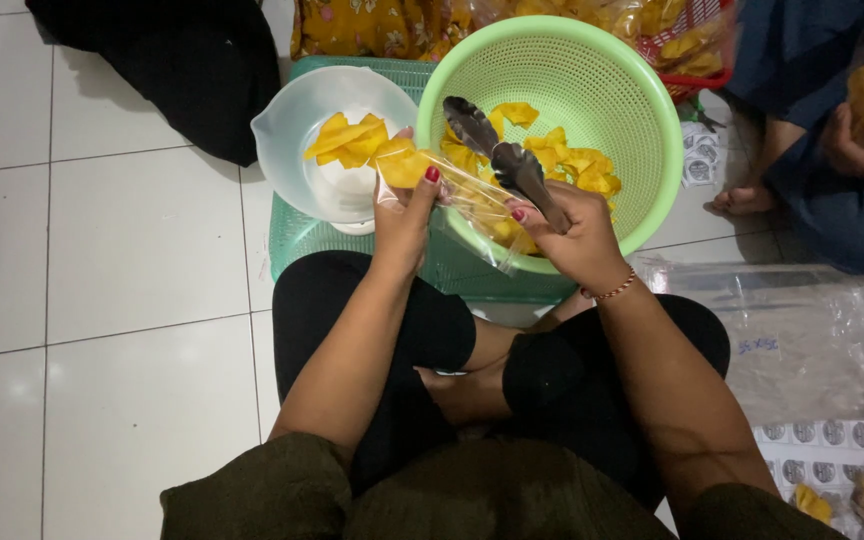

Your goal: Packing yellow chips from a bowl into small plastic bags using tongs

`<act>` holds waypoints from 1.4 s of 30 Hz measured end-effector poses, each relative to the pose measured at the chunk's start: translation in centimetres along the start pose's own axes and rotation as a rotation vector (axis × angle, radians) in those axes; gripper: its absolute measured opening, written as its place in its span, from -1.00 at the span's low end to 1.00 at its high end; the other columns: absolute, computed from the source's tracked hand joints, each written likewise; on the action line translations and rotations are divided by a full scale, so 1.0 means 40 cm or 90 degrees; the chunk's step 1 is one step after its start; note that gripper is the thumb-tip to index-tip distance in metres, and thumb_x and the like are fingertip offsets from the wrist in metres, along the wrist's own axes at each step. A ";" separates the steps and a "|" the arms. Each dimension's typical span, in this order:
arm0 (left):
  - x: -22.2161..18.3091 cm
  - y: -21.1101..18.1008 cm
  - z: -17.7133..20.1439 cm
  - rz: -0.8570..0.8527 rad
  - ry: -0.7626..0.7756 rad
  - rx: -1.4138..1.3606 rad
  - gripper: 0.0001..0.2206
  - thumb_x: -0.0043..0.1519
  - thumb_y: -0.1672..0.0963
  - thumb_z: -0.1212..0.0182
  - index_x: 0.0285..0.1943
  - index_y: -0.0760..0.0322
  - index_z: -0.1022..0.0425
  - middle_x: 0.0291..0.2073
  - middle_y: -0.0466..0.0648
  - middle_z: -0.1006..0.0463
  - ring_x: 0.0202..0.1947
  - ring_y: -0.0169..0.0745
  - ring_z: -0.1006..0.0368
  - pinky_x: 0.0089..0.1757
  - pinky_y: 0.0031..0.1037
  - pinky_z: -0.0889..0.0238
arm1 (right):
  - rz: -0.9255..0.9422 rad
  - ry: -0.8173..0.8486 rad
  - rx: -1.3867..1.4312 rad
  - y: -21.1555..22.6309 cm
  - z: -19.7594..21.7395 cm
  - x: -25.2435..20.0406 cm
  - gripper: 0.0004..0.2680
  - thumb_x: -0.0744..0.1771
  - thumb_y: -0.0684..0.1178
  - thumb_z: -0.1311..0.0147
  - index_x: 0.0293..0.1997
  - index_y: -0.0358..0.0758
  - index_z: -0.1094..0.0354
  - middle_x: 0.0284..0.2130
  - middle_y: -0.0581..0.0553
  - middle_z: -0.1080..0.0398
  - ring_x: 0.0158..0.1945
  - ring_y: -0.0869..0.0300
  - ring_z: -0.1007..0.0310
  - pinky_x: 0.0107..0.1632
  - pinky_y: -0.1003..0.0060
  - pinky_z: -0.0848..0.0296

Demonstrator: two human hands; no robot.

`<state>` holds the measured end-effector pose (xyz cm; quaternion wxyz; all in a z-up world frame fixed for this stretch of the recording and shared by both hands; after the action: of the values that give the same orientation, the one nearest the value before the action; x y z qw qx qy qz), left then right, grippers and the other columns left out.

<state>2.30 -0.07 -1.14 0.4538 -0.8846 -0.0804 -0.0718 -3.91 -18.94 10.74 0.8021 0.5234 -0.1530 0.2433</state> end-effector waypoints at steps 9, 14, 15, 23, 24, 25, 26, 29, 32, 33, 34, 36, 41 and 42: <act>-0.009 -0.067 -0.025 -0.015 0.037 0.007 -0.30 0.29 0.17 -0.33 0.58 0.23 0.00 0.19 0.08 -0.42 0.13 -0.18 -0.42 0.23 -0.21 -0.28 | 0.001 -0.004 -0.007 -0.086 0.012 -0.026 -0.86 0.35 -0.31 -0.19 -0.45 -0.41 -0.40 -0.64 -0.18 -0.23 -0.53 0.16 -0.21 -0.36 0.30 -0.21; -0.008 -0.061 -0.027 0.014 -0.045 0.041 -0.51 0.22 0.12 -0.44 0.28 0.31 -0.34 -0.13 -0.01 -0.56 -0.23 -0.27 -0.57 -0.09 -0.35 -0.49 | 0.004 -0.009 -0.006 -0.068 0.008 -0.022 -0.89 0.35 -0.32 -0.18 -0.40 -0.42 -0.44 -0.63 -0.21 -0.26 -0.53 0.14 -0.24 -0.36 0.29 -0.24; -0.012 -0.103 -0.048 0.017 -0.054 0.053 -0.64 0.21 0.10 -0.44 0.09 0.37 -0.47 -0.31 -0.02 -0.58 -0.39 -0.29 -0.58 -0.21 -0.42 -0.53 | 0.005 -0.009 -0.005 -0.084 0.010 -0.026 -0.90 0.35 -0.31 -0.19 -0.39 -0.42 -0.46 -0.62 -0.21 -0.28 -0.52 0.14 -0.24 -0.37 0.29 -0.24; -0.001 -0.031 -0.024 -0.014 -0.051 0.004 -0.50 0.28 0.13 -0.37 0.37 0.27 -0.25 -0.19 -0.02 -0.53 -0.34 -0.34 -0.51 -0.24 -0.43 -0.52 | 0.011 0.008 -0.003 -0.029 0.000 -0.002 -0.75 0.37 -0.30 -0.15 -0.57 -0.33 -0.26 -0.70 -0.09 -0.09 -0.59 0.21 -0.05 -0.41 0.35 -0.12; -0.001 -0.026 -0.023 -0.016 -0.045 -0.001 -0.46 0.30 0.13 -0.34 0.42 0.26 -0.19 -0.16 0.01 -0.51 -0.33 -0.33 -0.50 -0.24 -0.41 -0.52 | 0.011 0.010 -0.006 -0.025 -0.002 -0.002 -0.73 0.37 -0.30 -0.15 -0.59 -0.31 -0.23 -0.70 -0.06 -0.06 -0.60 0.23 -0.03 -0.41 0.37 -0.10; 0.001 -0.020 -0.018 -0.016 -0.045 -0.001 -0.46 0.30 0.13 -0.34 0.42 0.26 -0.19 -0.16 0.01 -0.51 -0.33 -0.33 -0.50 -0.24 -0.41 -0.52 | 0.011 0.010 -0.006 -0.012 -0.001 0.001 -0.73 0.37 -0.30 -0.15 -0.59 -0.31 -0.23 -0.70 -0.06 -0.06 -0.60 0.23 -0.03 -0.41 0.37 -0.10; 0.002 -0.014 -0.014 -0.014 -0.044 0.017 -0.43 0.31 0.12 -0.34 0.46 0.24 -0.13 -0.08 -0.01 -0.50 -0.25 -0.36 -0.49 -0.19 -0.41 -0.50 | 0.014 0.011 -0.008 0.001 0.000 0.005 -0.73 0.37 -0.29 -0.15 -0.58 -0.31 -0.23 -0.70 -0.06 -0.07 -0.59 0.23 -0.05 -0.41 0.37 -0.10; -0.003 -0.011 -0.013 -0.001 -0.047 0.037 -0.39 0.32 0.10 -0.34 0.50 0.24 -0.10 0.05 -0.02 -0.48 -0.09 -0.35 -0.46 -0.03 -0.35 -0.44 | 0.007 0.000 -0.010 -0.040 0.005 -0.009 -0.81 0.36 -0.30 -0.18 -0.49 -0.36 -0.34 -0.67 -0.13 -0.17 -0.56 0.18 -0.15 -0.38 0.32 -0.18; -0.015 -0.072 -0.050 0.014 -0.043 0.034 -0.41 0.30 0.08 -0.37 0.44 0.26 -0.16 0.09 -0.04 -0.49 0.01 -0.35 -0.44 0.09 -0.33 -0.38 | -0.006 -0.017 -0.016 -0.072 0.016 -0.022 -0.91 0.34 -0.30 -0.22 -0.38 -0.40 -0.48 -0.64 -0.21 -0.28 -0.53 0.11 -0.27 -0.33 0.25 -0.29; -0.024 -0.100 -0.068 0.021 -0.039 0.030 -0.44 0.28 0.08 -0.39 0.40 0.26 -0.22 0.06 -0.08 -0.50 0.01 -0.39 -0.43 0.09 -0.37 -0.37 | -0.012 -0.021 -0.021 -0.076 0.020 -0.028 -0.94 0.34 -0.29 -0.23 -0.34 -0.40 -0.51 -0.62 -0.22 -0.30 -0.52 0.09 -0.30 -0.32 0.25 -0.31; -0.025 -0.128 -0.081 0.022 -0.040 0.030 -0.44 0.28 0.08 -0.39 0.40 0.26 -0.22 0.06 -0.08 -0.50 0.01 -0.39 -0.43 0.09 -0.37 -0.37 | -0.013 -0.020 -0.020 -0.107 0.024 -0.039 -0.94 0.34 -0.29 -0.23 -0.34 -0.40 -0.51 -0.62 -0.22 -0.30 -0.52 0.09 -0.30 -0.32 0.25 -0.31; -0.021 -0.176 -0.107 0.149 -0.072 0.233 -0.58 0.08 -0.10 -0.45 -0.33 0.32 -0.55 -0.58 -0.15 -0.43 -0.52 -0.45 -0.28 -0.43 -0.60 -0.05 | -0.029 -0.035 -0.018 -0.172 0.038 -0.055 -0.96 0.33 -0.30 -0.24 -0.31 -0.41 -0.50 -0.61 -0.20 -0.28 -0.47 0.19 -0.24 -0.28 0.24 -0.32; -0.010 -0.088 -0.034 0.029 0.051 0.097 -0.32 0.19 0.21 -0.38 0.48 0.33 -0.10 0.23 0.10 -0.41 0.21 -0.17 -0.35 0.23 -0.20 -0.22 | -0.031 -0.057 -0.020 -0.122 0.036 -0.045 -0.97 0.31 -0.31 -0.27 -0.24 -0.40 -0.54 -0.59 -0.21 -0.31 -0.46 0.19 -0.27 -0.26 0.26 -0.35; -0.002 -0.060 -0.015 0.016 0.084 0.083 -0.22 0.22 0.26 -0.31 0.61 0.25 0.06 0.37 0.13 -0.30 0.35 -0.14 -0.24 0.33 -0.20 -0.12 | -0.030 -0.065 -0.020 -0.127 0.036 -0.046 -0.96 0.31 -0.31 -0.28 -0.22 -0.40 -0.55 -0.57 -0.25 -0.35 -0.46 0.16 -0.31 -0.26 0.23 -0.38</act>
<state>1.68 0.81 1.10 0.5158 -0.8473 -0.0440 -0.1190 -2.63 -22.37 6.50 0.8070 0.5257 -0.1854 0.1948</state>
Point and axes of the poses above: each hand's wrist, its own x-axis towards the middle knuckle, its own z-axis out of the back of the hand, y = z × x, the point moved 2 cm from there along x, towards the middle knuckle
